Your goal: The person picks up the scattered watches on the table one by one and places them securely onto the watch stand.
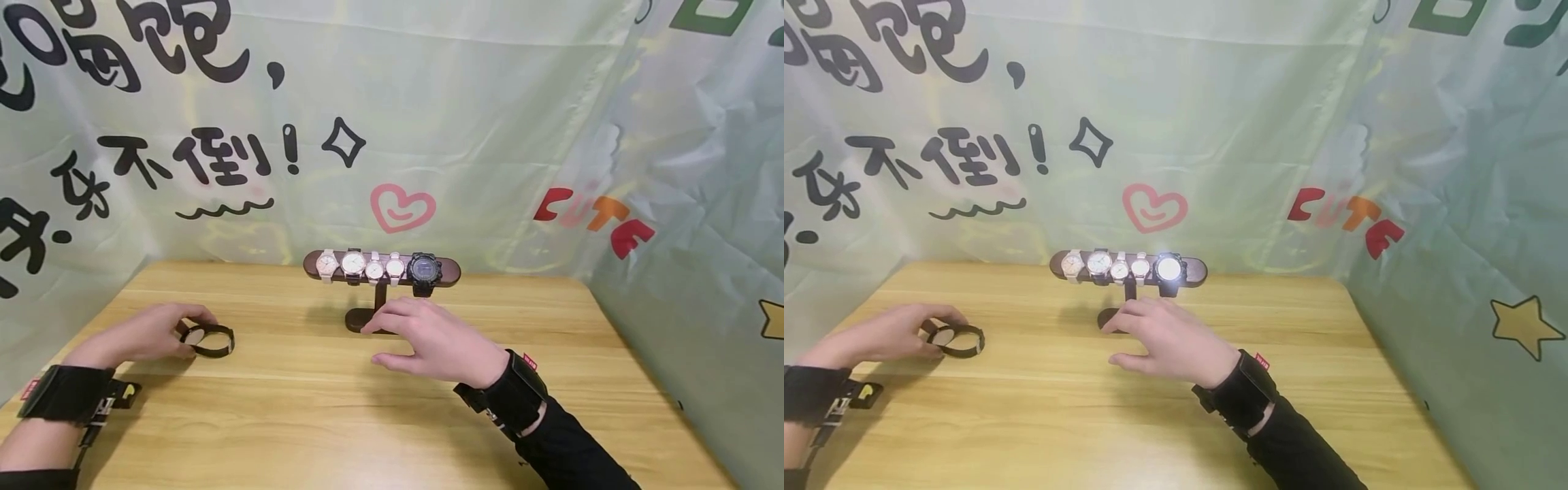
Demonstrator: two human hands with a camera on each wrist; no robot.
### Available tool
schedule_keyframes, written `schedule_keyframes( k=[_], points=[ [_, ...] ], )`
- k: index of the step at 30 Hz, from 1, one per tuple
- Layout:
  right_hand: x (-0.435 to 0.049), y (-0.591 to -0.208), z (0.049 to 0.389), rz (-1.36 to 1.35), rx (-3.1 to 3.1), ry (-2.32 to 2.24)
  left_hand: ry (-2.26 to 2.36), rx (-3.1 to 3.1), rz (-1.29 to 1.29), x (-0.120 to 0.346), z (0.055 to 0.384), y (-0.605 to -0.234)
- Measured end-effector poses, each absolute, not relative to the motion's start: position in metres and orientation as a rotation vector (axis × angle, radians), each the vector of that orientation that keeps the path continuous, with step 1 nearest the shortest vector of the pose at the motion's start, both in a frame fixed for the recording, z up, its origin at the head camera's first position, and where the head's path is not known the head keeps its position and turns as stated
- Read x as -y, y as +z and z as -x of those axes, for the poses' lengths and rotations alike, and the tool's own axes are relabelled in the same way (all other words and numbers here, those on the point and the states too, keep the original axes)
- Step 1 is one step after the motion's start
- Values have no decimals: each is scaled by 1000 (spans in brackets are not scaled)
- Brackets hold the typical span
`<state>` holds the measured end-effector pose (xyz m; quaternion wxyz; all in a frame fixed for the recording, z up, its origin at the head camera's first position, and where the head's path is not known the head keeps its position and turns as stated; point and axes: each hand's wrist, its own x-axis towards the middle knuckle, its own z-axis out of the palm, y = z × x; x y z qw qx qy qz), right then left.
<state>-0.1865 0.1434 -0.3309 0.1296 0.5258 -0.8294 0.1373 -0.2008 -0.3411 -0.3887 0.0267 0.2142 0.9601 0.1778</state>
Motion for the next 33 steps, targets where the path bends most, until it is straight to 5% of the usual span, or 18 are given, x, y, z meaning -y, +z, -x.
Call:
schedule_keyframes(
  k=[33],
  points=[
    [-144,-337,190,-1499,2531,401,725,-2793,-710,305,198,-387]
  ],
)
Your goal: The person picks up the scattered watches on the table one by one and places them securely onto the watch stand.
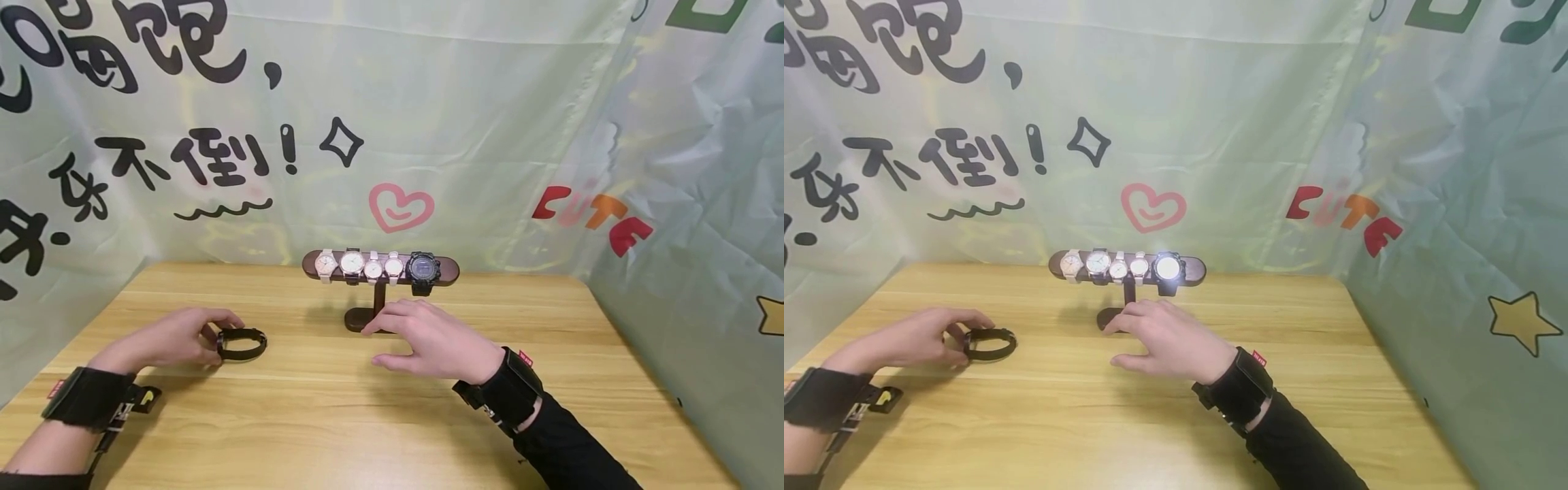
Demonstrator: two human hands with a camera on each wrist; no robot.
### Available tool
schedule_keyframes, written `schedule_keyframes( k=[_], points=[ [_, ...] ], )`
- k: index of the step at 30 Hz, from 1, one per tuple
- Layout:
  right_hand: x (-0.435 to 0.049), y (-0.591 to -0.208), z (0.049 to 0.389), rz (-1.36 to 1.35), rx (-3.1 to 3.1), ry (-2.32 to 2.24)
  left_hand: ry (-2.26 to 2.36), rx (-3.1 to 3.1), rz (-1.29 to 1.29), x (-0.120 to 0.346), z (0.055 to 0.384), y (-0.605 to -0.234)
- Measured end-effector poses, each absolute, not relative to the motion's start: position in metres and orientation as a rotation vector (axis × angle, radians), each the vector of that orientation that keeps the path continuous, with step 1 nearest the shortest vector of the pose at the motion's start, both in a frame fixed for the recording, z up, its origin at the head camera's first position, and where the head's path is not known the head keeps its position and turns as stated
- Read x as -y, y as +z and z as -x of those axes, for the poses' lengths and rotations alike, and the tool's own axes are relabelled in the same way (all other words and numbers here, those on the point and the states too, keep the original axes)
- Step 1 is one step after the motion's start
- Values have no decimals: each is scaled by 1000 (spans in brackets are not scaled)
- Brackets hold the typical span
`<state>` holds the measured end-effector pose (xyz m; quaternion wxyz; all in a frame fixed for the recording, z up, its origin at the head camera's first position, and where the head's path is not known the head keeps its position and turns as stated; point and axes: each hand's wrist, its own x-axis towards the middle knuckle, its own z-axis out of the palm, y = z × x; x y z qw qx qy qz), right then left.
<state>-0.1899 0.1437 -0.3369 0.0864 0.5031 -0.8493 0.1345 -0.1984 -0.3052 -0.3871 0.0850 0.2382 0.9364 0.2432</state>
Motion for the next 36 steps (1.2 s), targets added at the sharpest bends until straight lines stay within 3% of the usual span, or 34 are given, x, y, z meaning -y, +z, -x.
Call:
schedule_keyframes(
  k=[11,27,36],
  points=[
    [-141,-342,189,-1503,2515,400,711,-2822,-868,280,194,-378],
    [-118,-352,176,-1350,2515,465,811,-3076,-1263,189,167,-359],
    [-107,-360,169,-1313,2539,609,908,-3067,-1338,155,155,-360]
  ],
)
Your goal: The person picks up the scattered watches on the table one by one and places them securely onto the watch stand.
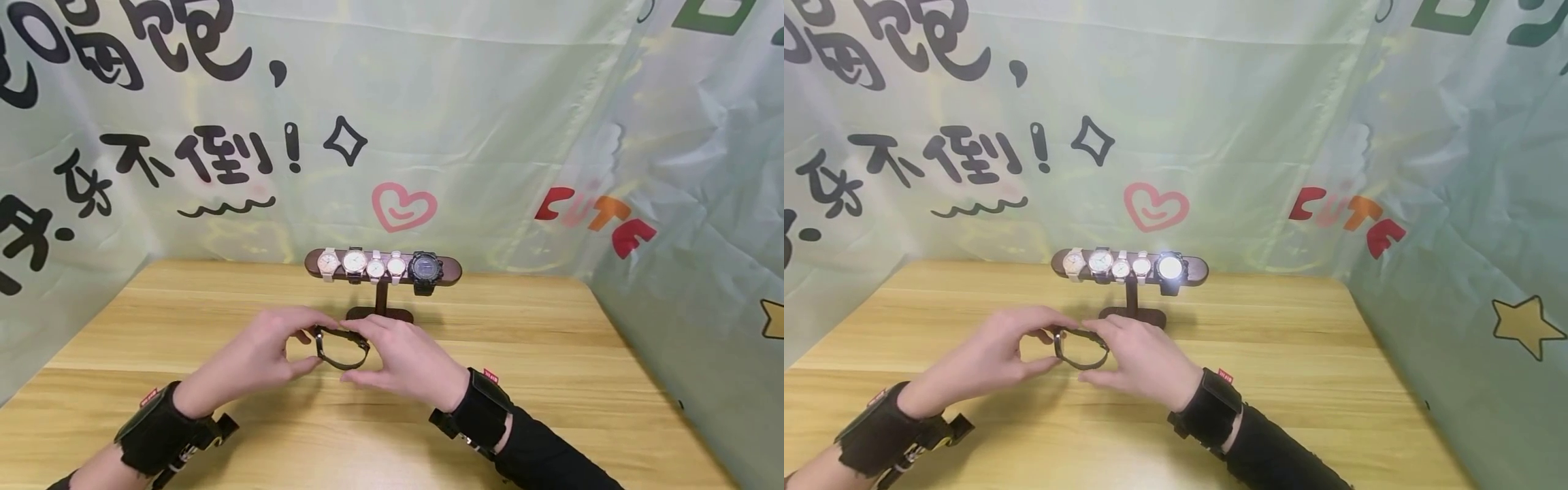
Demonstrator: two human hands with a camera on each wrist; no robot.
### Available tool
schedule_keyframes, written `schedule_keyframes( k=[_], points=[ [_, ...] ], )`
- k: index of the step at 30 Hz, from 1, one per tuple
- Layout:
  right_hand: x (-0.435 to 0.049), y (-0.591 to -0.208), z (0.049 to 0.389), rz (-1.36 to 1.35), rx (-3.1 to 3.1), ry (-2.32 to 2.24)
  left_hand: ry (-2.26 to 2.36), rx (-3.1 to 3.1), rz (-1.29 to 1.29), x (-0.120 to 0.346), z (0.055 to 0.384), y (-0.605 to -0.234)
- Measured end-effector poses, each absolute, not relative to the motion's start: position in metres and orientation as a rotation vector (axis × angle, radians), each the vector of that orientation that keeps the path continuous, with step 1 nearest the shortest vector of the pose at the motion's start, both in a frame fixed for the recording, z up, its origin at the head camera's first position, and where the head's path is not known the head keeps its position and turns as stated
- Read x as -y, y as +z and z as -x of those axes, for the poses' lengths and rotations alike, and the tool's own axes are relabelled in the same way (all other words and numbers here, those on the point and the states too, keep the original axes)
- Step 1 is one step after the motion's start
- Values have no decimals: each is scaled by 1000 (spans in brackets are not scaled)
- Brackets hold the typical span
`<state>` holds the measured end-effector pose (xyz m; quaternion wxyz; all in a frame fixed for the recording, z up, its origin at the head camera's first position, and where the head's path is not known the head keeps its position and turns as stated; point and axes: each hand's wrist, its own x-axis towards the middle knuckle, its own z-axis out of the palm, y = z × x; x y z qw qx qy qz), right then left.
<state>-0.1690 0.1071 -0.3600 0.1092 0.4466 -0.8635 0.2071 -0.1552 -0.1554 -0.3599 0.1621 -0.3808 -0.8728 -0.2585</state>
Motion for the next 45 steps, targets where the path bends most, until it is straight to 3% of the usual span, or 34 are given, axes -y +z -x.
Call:
schedule_keyframes(
  k=[20,45],
  points=[
    [-113,-360,182,-1303,2459,883,-1319,2338,921,144,148,-360],
    [-111,-366,181,-1372,2296,1049,-1392,2283,969,135,139,-360]
  ],
)
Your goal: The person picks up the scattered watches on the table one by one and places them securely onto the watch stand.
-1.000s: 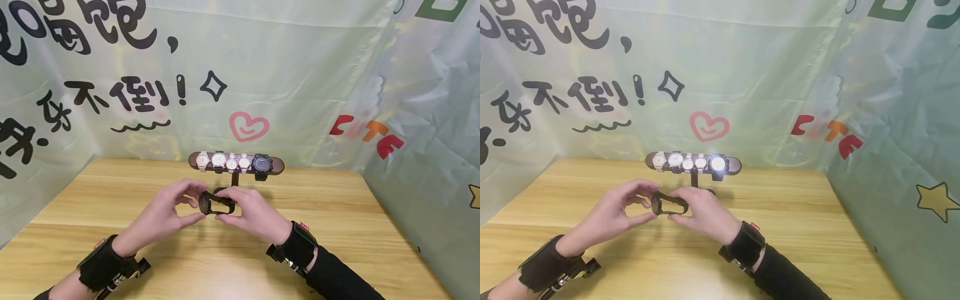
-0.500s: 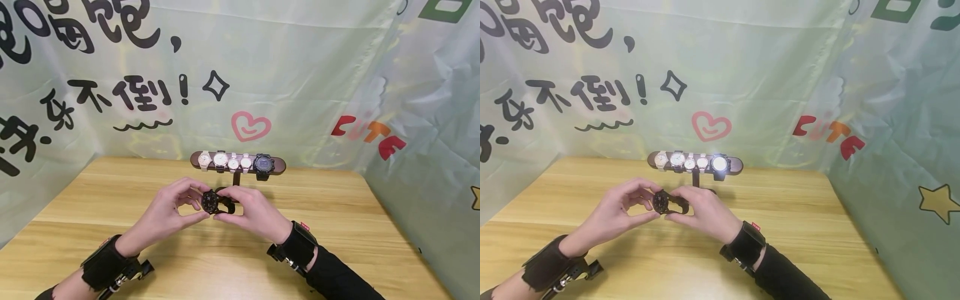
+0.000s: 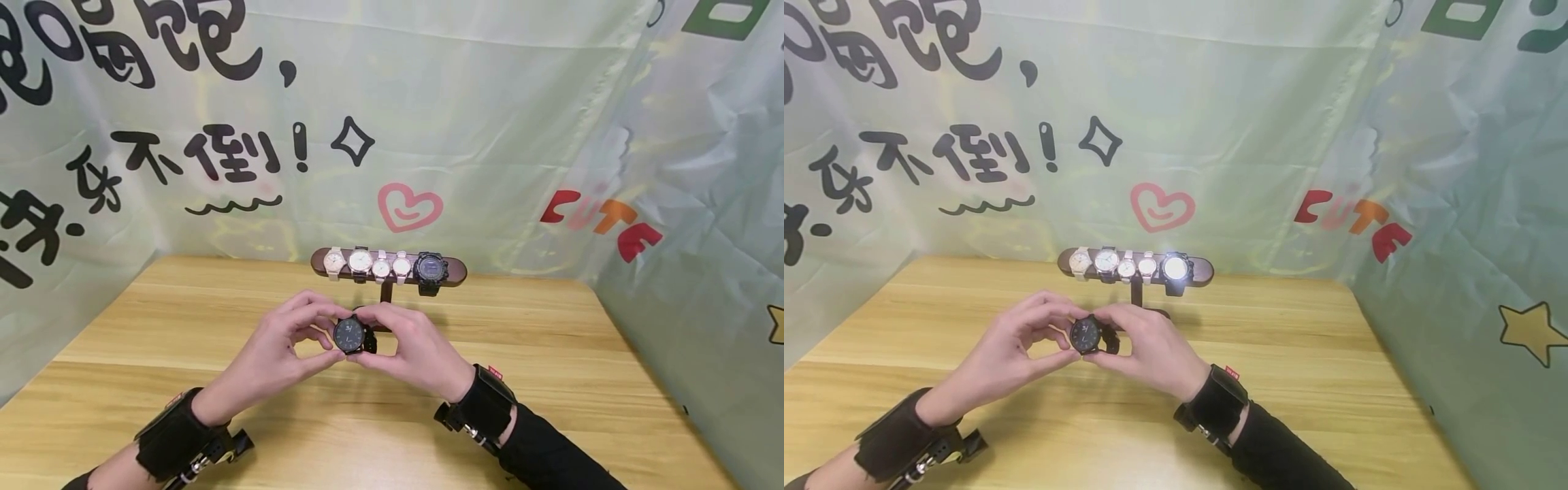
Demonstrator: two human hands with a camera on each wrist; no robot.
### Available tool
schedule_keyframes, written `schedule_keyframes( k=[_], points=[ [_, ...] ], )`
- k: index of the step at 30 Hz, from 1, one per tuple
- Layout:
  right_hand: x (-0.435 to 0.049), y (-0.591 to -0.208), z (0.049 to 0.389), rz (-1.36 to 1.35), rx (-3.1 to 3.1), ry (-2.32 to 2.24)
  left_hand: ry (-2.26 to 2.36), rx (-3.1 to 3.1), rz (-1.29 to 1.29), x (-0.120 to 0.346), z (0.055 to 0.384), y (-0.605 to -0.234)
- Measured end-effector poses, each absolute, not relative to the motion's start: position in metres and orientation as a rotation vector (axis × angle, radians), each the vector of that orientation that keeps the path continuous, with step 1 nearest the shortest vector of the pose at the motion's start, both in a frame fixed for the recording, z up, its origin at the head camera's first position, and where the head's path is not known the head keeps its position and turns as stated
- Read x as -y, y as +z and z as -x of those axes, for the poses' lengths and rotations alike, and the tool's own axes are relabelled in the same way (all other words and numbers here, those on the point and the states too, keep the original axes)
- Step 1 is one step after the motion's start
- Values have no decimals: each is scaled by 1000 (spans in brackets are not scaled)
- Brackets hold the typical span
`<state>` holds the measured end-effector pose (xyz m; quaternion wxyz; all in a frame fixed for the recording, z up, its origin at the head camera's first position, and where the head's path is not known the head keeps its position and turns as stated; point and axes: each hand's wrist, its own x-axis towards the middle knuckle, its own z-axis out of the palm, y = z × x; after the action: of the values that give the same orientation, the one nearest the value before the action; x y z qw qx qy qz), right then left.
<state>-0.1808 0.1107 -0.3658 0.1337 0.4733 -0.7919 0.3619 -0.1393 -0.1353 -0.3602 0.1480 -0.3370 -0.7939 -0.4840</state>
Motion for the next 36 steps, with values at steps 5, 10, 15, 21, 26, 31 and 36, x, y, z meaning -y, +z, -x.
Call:
schedule_keyframes(
  k=[5,10,15,21,26,31,36],
  points=[
    [-111,-364,180,-1326,2327,1060,-1364,2276,979,133,138,-359],
    [-114,-362,179,-1282,2334,1116,-1371,2263,969,128,138,-357],
    [-119,-361,180,-1243,2313,1190,-1409,2227,960,121,140,-355],
    [-127,-357,180,-1226,2322,1232,-1427,2185,982,114,143,-353],
    [-136,-349,180,-1225,2324,1233,-1401,2167,1016,107,146,-350],
    [-147,-340,182,-1199,2266,1199,-1332,2124,1067,104,156,-344],
    [-159,-330,185,-1120,2226,1135,-1277,2086,1032,112,169,-335]
  ],
)
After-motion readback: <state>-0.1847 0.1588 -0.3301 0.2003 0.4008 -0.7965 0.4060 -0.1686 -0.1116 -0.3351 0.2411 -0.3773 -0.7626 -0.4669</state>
